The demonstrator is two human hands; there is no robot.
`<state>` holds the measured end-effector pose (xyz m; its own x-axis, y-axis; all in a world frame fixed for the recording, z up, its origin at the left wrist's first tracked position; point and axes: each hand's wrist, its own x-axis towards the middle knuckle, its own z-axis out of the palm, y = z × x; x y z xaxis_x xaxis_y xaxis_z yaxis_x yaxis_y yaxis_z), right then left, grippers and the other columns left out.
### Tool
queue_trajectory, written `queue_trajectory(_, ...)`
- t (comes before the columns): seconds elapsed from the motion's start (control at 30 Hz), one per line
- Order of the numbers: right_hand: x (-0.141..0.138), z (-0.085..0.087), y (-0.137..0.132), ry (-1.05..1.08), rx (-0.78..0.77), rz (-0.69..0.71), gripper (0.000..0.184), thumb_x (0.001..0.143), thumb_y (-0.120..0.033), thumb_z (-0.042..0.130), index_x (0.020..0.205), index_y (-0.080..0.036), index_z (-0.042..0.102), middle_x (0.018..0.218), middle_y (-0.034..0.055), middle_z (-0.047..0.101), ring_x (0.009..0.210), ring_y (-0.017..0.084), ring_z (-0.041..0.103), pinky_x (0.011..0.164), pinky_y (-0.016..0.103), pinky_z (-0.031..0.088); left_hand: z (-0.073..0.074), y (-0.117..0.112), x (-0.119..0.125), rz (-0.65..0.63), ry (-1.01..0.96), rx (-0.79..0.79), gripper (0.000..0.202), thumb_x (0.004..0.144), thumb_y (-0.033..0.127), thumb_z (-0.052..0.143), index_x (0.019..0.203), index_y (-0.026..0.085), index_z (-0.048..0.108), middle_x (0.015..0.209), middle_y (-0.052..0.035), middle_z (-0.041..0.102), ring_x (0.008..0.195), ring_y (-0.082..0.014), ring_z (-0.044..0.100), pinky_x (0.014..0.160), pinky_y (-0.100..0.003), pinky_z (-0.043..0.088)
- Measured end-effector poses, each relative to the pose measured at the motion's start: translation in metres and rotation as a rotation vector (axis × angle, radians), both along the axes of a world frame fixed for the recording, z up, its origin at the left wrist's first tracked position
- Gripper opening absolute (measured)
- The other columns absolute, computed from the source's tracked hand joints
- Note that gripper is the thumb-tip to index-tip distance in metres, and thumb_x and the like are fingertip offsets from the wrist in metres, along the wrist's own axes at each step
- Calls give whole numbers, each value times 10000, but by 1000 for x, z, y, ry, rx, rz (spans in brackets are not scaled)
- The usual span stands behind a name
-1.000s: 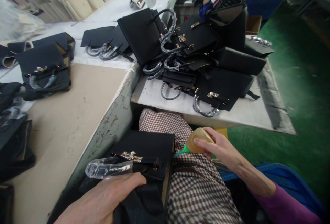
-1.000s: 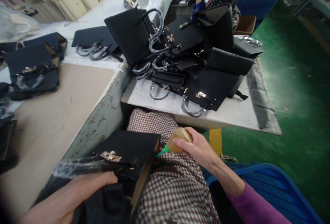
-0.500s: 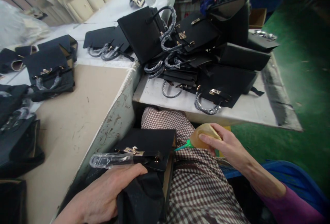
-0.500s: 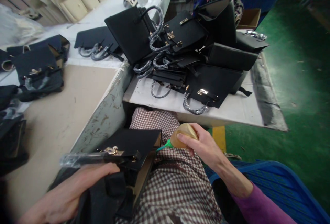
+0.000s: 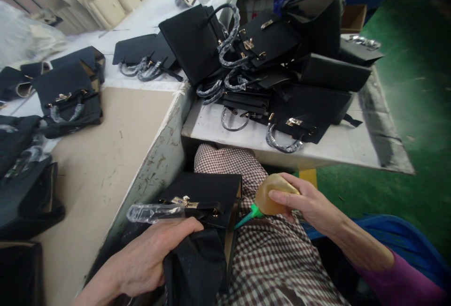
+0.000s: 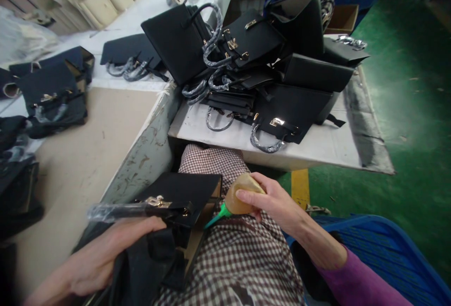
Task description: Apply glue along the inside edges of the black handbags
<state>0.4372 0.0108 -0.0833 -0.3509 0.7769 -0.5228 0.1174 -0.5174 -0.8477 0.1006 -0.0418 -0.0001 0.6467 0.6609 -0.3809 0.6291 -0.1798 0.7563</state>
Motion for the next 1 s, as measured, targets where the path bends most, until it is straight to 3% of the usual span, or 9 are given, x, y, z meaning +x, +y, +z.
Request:
queue_trajectory(0.2,-2,10,-12,62,-31,29,414,802,-512,828,1004,-181,682,759,8,653,561,131,535,427,208,420,0,3,-1,41,-70,-164,353,823,130,521,1155,225,596,1159,-54,726,1047,-244,686,927,-291,507)
queue_trajectory(0.43,-4,26,-30,160,-95,34,434,776,-528,864,1017,-205,703,808,26,661,617,146,565,430,186,449,0,2,-1,44,-105,-139,335,823,108,507,1130,220,583,1132,-28,715,1001,-210,664,873,-261,464)
queue_trajectory(0.6,-5,18,-36,254,-156,-19,425,795,-499,857,1031,-183,700,804,40,675,576,129,561,403,167,433,6,7,3,71,-153,-124,171,966,209,453,1077,217,583,1048,-25,703,928,-188,652,826,-245,467)
queue_trajectory(0.73,-6,7,-32,327,-173,-45,421,823,-501,820,1034,-159,697,800,48,678,551,122,538,385,172,422,8,7,3,120,-138,-99,194,1026,292,415,1031,205,588,996,-33,691,880,-185,623,803,-249,467)
queue_trajectory(1.0,4,11,-21,2,52,-64,466,814,-562,807,1049,-186,665,799,16,666,557,136,536,440,231,444,8,5,7,103,-153,-115,169,998,293,470,1051,196,597,1070,-58,721,945,-218,665,827,-267,489)
